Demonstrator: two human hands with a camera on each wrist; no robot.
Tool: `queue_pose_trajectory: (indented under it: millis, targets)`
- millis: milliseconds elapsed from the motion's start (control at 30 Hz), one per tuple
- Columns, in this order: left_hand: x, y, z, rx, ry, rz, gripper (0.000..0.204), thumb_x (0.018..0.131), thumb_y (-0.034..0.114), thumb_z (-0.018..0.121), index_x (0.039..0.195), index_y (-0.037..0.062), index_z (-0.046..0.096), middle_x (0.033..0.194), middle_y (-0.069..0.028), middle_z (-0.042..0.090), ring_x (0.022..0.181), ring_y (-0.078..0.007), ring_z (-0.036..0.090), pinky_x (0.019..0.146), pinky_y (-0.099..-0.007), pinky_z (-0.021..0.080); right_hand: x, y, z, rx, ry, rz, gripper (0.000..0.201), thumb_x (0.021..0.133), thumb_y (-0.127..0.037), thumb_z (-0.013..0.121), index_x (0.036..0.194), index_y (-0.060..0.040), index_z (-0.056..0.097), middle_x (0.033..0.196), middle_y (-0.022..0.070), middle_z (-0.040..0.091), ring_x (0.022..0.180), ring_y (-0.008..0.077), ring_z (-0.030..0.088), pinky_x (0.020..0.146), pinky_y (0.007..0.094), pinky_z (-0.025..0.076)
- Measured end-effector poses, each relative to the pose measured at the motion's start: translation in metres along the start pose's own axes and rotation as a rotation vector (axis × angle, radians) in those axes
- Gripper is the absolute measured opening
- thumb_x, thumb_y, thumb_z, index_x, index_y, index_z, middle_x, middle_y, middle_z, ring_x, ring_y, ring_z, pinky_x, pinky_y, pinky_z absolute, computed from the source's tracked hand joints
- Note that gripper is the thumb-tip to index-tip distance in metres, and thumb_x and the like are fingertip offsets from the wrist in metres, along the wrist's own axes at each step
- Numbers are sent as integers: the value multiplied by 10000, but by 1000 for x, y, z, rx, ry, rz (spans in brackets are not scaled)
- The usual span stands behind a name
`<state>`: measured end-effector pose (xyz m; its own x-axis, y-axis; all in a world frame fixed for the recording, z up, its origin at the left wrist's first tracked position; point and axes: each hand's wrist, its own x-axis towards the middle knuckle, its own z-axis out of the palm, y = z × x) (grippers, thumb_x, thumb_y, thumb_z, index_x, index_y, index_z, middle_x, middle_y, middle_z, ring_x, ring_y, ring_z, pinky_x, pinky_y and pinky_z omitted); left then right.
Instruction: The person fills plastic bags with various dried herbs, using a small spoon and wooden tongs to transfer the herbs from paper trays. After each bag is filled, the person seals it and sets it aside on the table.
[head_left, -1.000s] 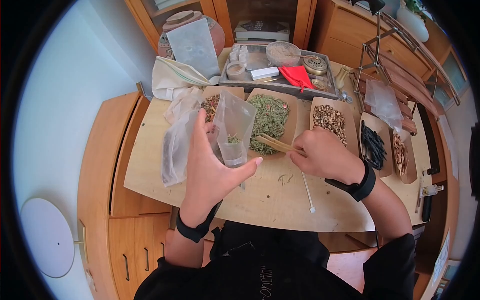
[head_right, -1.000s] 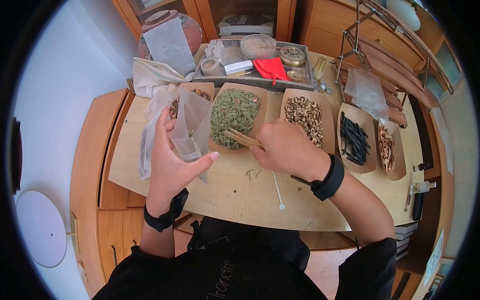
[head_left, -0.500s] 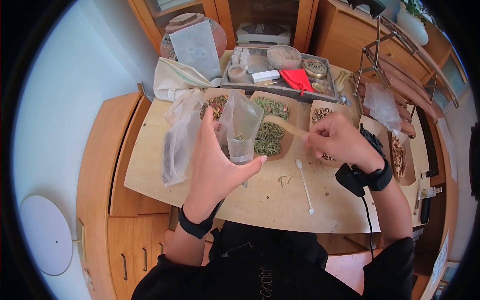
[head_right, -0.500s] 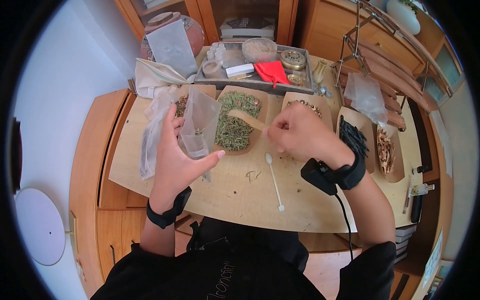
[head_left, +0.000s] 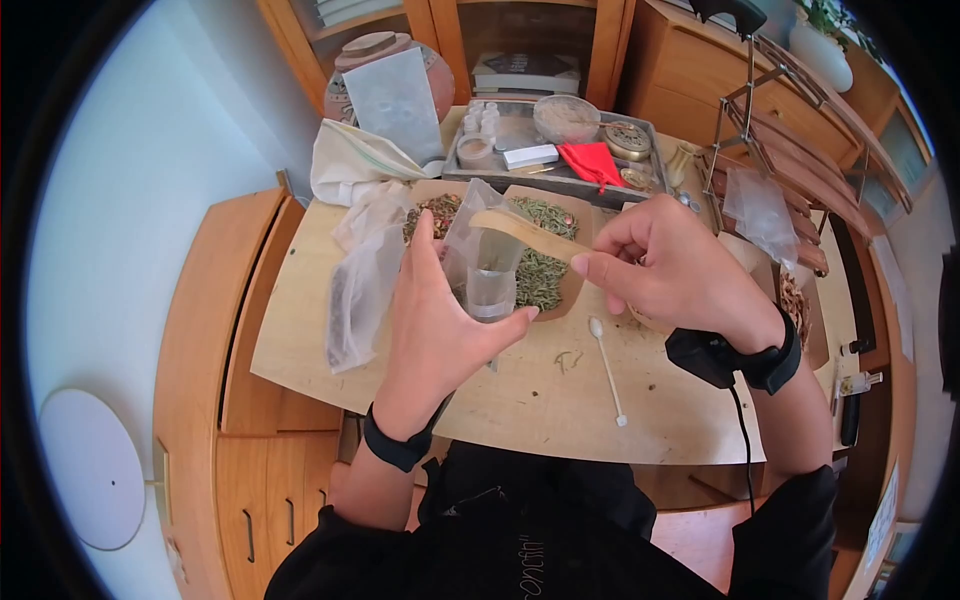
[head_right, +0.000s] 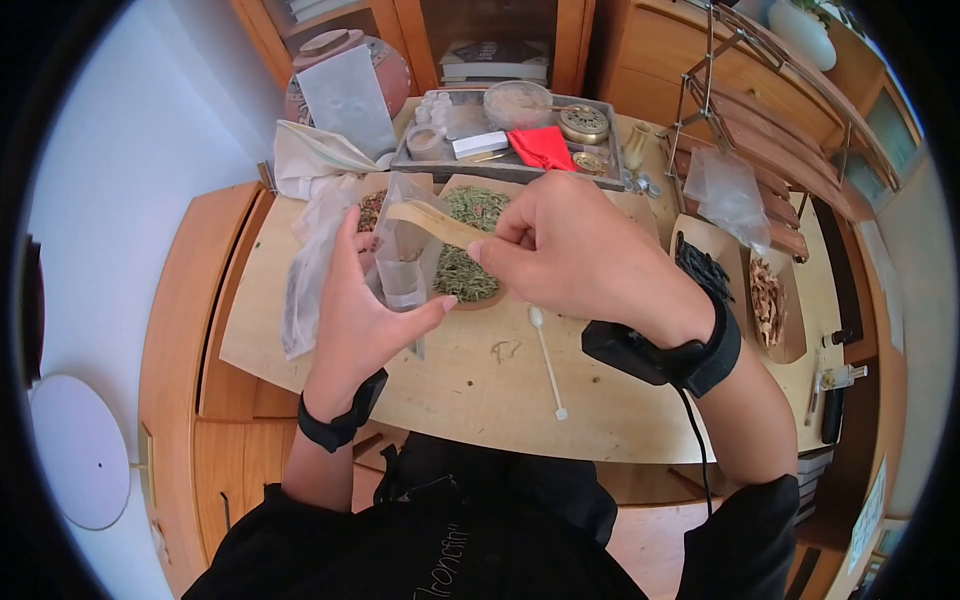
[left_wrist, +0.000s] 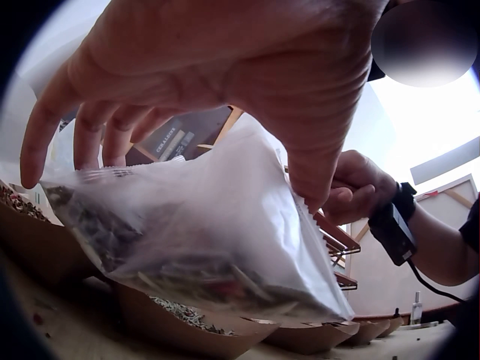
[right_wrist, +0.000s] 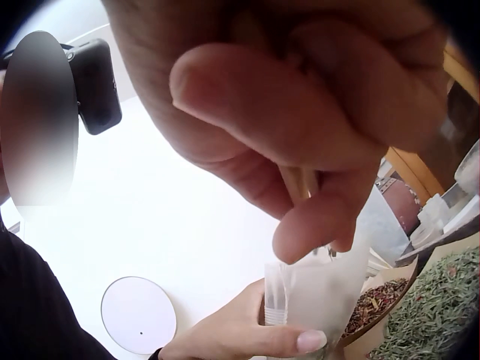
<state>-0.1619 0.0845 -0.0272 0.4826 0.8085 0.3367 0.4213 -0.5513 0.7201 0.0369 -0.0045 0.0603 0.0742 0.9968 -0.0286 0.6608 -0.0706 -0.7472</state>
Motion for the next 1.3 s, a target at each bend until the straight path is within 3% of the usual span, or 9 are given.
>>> queue_pose_trajectory:
  millis: [67,133,167,267,367,467,700,967,1300]
  targets:
    - [0,-2,1,1,9,2,1128,585,292,862,1405,-104,196,1281,-284,438,1191,-382,467,989,-432,400,-1,2,-1,-4,-14,7,263,897,-172,640,710,14,643,538,2,567,492,20,508,440,190,349]
    - [-1,-3,0,-26,10,-1,1131,587,293,863,1407,-104,192,1285,-286,435,1195,-382,466,993,-433,397,-2,9,-3,122,209,-42,333,872,-213,612,689,63,647,508,60,574,421,97,489,427,270,402]
    - [-1,-3,-1,-52,10,-1,1134,588,293,864,1409,-103,189,1290,-289,431,1199,-381,464,997,-433,394,-2,10,-6,121,210,-38,333,872,-213,612,689,63,647,508,60,574,421,97,489,427,270,402]
    - [-5,-3,-4,-41,26,-8,1140,594,292,864,1414,-104,179,1291,-291,429,1202,-385,460,1005,-437,387,2,23,-11,-30,41,335,364,898,-202,538,643,43,629,523,63,598,382,115,518,382,273,434]
    - [-7,-7,-5,-9,40,0,1150,586,276,872,1454,-29,181,1285,-281,438,1217,-358,465,993,-436,408,7,60,2,-53,-65,429,377,932,-250,523,740,47,656,528,65,593,348,86,461,321,242,353]
    - [-6,-9,-5,-1,37,-1,1151,586,281,871,1451,-36,181,1282,-279,440,1218,-356,464,989,-431,411,16,67,9,54,-118,508,395,941,-242,495,719,49,644,532,75,596,332,93,444,319,247,345]
    - [-5,-3,-7,2,19,-6,1146,593,301,858,1415,-103,170,1275,-291,436,1192,-393,460,999,-445,387,33,66,23,180,-130,434,418,948,-262,484,713,51,633,549,77,608,320,94,422,322,256,341]
    - [-5,-7,-6,-12,18,14,1134,593,294,858,1411,-106,181,1266,-290,440,1181,-394,469,990,-443,397,42,59,33,-120,-155,238,313,888,-199,583,708,45,659,520,52,591,347,117,496,342,263,390]
    - [-4,-6,-4,-29,12,-9,1124,592,287,856,1409,-100,188,1258,-283,442,1177,-389,467,981,-440,402,35,62,29,31,-118,246,278,870,-185,623,719,45,664,527,33,585,354,83,465,326,249,363]
